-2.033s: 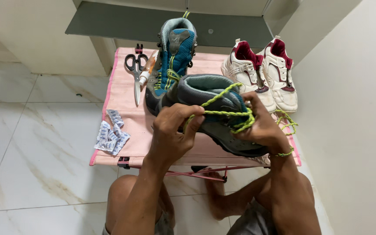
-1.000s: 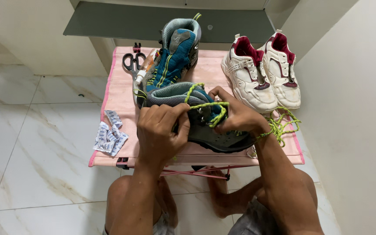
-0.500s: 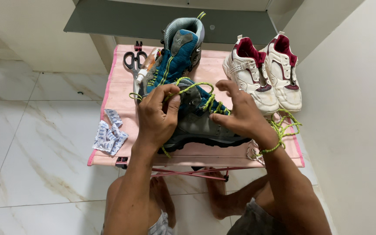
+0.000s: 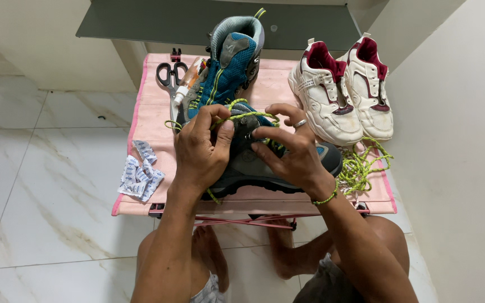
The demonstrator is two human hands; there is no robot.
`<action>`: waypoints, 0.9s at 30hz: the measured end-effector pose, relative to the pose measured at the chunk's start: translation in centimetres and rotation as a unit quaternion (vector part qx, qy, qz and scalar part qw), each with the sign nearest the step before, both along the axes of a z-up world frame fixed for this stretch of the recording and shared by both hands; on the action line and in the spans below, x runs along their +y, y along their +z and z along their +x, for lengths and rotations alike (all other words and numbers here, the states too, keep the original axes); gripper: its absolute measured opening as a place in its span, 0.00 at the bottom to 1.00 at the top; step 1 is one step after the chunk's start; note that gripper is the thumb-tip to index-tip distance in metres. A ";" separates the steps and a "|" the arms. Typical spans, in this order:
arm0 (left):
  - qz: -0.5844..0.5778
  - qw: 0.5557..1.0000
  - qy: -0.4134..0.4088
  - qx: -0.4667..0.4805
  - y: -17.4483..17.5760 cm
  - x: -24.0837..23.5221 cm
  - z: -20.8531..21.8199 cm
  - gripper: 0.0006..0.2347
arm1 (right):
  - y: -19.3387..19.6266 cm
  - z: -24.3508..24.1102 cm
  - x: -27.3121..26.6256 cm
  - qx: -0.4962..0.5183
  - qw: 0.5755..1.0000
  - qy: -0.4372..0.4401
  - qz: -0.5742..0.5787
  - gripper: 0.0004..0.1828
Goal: The person laces a blue and grey hiking boot with a yellow rope. They thread the rope through the eyelets and metal hooks, pull it tight, and tie a knot.
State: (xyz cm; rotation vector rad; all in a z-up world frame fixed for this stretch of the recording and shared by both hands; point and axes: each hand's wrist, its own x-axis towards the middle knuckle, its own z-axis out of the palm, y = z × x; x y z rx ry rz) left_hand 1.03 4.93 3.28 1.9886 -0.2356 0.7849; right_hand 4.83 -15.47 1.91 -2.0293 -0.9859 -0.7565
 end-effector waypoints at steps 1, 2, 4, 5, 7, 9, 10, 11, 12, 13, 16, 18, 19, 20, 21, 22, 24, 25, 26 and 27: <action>0.000 1.000 0.000 -0.002 0.1 0.0 0.1 0.03 | 0.0 0.1 0.0 -0.002 1.000 0.000 0.000 0.13; 0.007 1.000 0.005 0.000 0.0 -0.1 0.0 0.05 | 0.0 0.1 0.0 -0.034 0.999 -0.006 -0.011 0.11; 0.013 1.000 0.010 0.002 0.0 -0.2 -0.1 0.08 | -0.1 0.2 0.2 -0.064 0.998 -0.011 -0.022 0.09; 0.020 1.000 0.012 -0.009 0.1 -0.2 -0.1 0.10 | -0.1 0.1 0.4 -0.114 0.993 -0.014 -0.026 0.09; 0.027 0.999 0.013 -0.022 0.1 -0.4 0.1 0.12 | -0.2 0.1 0.4 -0.164 0.986 -0.017 -0.030 0.09; 0.058 0.998 0.032 -0.007 -0.2 -0.5 0.6 0.07 | -0.4 0.1 0.1 -0.122 0.992 -0.002 -0.014 0.10; 0.058 0.998 0.030 -0.007 -0.1 -0.4 0.6 0.07 | -0.3 0.0 0.0 -0.123 0.992 -0.004 -0.014 0.10; 0.058 0.998 0.029 -0.002 -0.1 -0.4 0.6 0.07 | -0.2 -0.2 -0.1 -0.086 0.996 0.001 0.009 0.11; 0.058 0.998 0.029 0.005 -0.2 -0.3 0.4 0.06 | -0.3 -0.3 -0.3 -0.047 0.998 0.008 0.031 0.11; 0.057 0.998 0.029 0.005 -0.2 -0.5 0.4 0.06 | -0.4 -0.3 -0.2 -0.046 0.998 0.008 0.031 0.11; 0.058 0.997 0.042 0.009 -0.1 -0.6 0.5 0.07 | -0.5 -0.2 0.1 -0.106 0.994 0.003 -0.014 0.11; 0.068 0.996 0.044 0.027 -0.2 -0.6 0.6 0.07 | -0.2 -0.3 0.0 -0.128 0.990 -0.012 -0.054 0.09; 0.068 0.996 0.043 0.027 -0.1 -0.5 0.6 0.07 | -0.4 -0.3 0.1 -0.127 0.990 -0.013 -0.054 0.09; 0.066 0.997 0.031 0.033 0.1 -0.4 0.6 0.06 | -0.6 -0.3 0.3 -0.110 0.992 -0.026 -0.053 0.08; 0.064 0.997 0.018 0.038 0.3 -0.3 0.5 0.06 | -0.9 -0.3 0.5 -0.093 0.994 -0.039 -0.051 0.08; 0.065 0.997 0.018 0.038 0.3 -0.1 0.5 0.06 | -0.8 -0.4 0.6 -0.093 0.994 -0.039 -0.050 0.08; 0.055 0.997 0.002 0.051 0.3 0.4 0.2 0.05 | -0.6 -0.7 0.8 -0.069 0.993 -0.087 -0.042 0.14; 0.055 0.997 0.003 0.051 0.0 0.2 0.3 0.05 | -0.9 -0.8 1.2 -0.069 0.993 -0.086 -0.042 0.14; 0.058 0.997 0.022 0.041 -0.2 0.1 0.5 0.05 | -1.0 -0.8 1.6 -0.067 0.991 -0.112 -0.033 0.11; 0.062 0.997 0.042 0.032 -0.4 0.0 0.6 0.05 | -1.1 -0.8 1.9 -0.065 0.988 -0.138 -0.024 0.09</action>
